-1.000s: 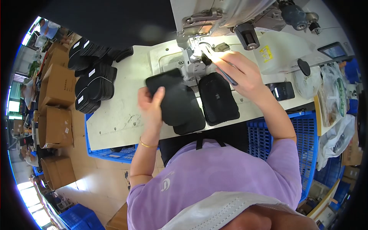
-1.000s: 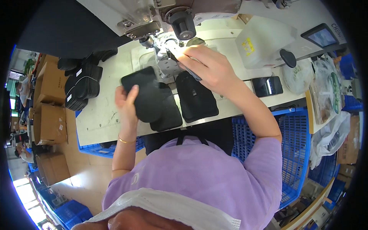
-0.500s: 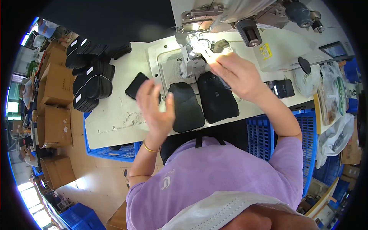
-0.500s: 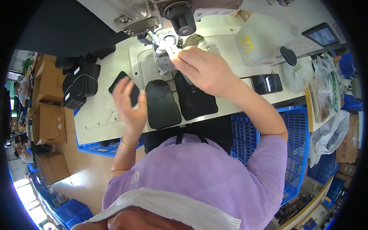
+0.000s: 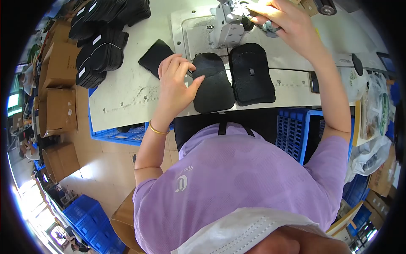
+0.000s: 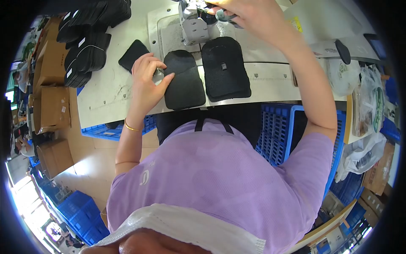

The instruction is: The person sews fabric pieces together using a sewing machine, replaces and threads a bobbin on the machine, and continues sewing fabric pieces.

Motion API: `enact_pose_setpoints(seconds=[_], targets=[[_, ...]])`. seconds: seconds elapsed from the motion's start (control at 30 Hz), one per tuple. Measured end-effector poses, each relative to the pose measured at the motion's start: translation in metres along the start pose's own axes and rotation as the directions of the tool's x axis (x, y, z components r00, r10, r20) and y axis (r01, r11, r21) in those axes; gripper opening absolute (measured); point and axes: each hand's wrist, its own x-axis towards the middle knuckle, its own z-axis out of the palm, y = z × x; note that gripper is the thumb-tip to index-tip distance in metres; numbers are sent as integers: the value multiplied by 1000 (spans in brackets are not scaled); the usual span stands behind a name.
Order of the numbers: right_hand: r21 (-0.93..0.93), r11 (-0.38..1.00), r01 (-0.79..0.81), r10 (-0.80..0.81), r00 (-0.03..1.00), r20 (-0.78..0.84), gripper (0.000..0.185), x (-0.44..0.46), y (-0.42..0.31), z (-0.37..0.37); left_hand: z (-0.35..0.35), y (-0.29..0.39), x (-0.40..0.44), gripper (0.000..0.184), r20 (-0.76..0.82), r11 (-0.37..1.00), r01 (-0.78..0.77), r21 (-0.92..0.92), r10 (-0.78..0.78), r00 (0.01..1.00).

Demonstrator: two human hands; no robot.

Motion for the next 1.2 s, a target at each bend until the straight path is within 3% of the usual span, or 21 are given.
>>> enact_pose_setpoints(seconds=[0.03, 0.17, 0.23, 0.33, 0.43, 0.53, 0.57, 0.67, 0.7, 0.8, 0.83, 0.87, 0.93, 0.97, 1.0, 1.03, 1.13, 1.2], targets=[[83, 992, 99, -90, 991, -103, 37, 5, 8, 5, 1, -2, 2, 31, -48, 1000, -15, -9, 14, 999], [119, 973, 199, -183, 974, -134, 36, 16, 15, 6, -9, -4, 11, 21, -310, 996, 30, 80, -4, 951], [81, 970, 228, -215, 966, -143, 34, 15, 15, 9, -10, -5, 9, 18, -338, 998, 44, 40, -28, 941], [-73, 992, 104, -100, 994, 45, 30, 15, 1, -4, -13, 4, 10, 16, -337, 998, 40, 39, -24, 941], [62, 986, 153, -153, 988, -11, 29, 9, 18, 13, -11, 12, 11, 18, -331, 999, 11, 30, -1, 944], [-238, 916, 324, -329, 944, 15, 31, 9, 22, 7, -11, 16, 14, 20, -341, 1000, -24, -1, 23, 940], [-323, 918, 228, -225, 973, 49, 43, 9, 17, -1, -10, 18, 15, 21, -342, 999, -37, -15, 30, 939], [-435, 733, 522, -519, 843, 137, 30, 20, 17, -8, -3, 24, 18, 21, -341, 997, -66, -49, 45, 939], [-432, 737, 519, -560, 828, 40, 29, 21, 19, 2, -2, 27, 21, 21, -337, 996, -75, -55, 53, 940], [-484, 769, 417, -448, 892, 56, 24, 12, 11, -6, 0, 40, 27, 24, -343, 987, -98, -125, 49, 938], [-384, 874, 299, -358, 929, -93, 24, 7, -1, -2, 0, 45, 28, 25, -346, 976, -96, -195, 23, 938], [-293, 912, 287, -346, 921, -177, 34, 2, -16, 2, 1, 49, 28, 27, -352, 961, -93, -261, -5, 936], [-59, 961, 272, -277, 917, -287, 48, -12, -58, 17, -2, 58, 18, 27, -75, 683, 124, -720, -254, 964], [-160, 955, 251, -293, 892, -345, 29, -18, -84, 23, -10, 65, 13, 26, 119, 468, 259, -845, -307, 944], [-4, 976, 220, -209, 922, -326, 28, -31, -104, 33, -15, 70, 9, 26, 314, 226, 390, -893, -308, 898], [184, 966, 183, -121, 945, -303, 44, -43, -121, 40, -9, 65, 0, 27, 427, 70, 447, -892, -192, 883], [404, 914, 41, 88, 951, -295, 30, -61, -147, 50, -10, 58, -13, 27, 635, 17, 640, -768, -111, 765], [676, 718, -167, 180, 982, 52, 33, -67, -156, 40, -7, 50, -18, 28, 709, -89, 704, -705, -36, 705]])
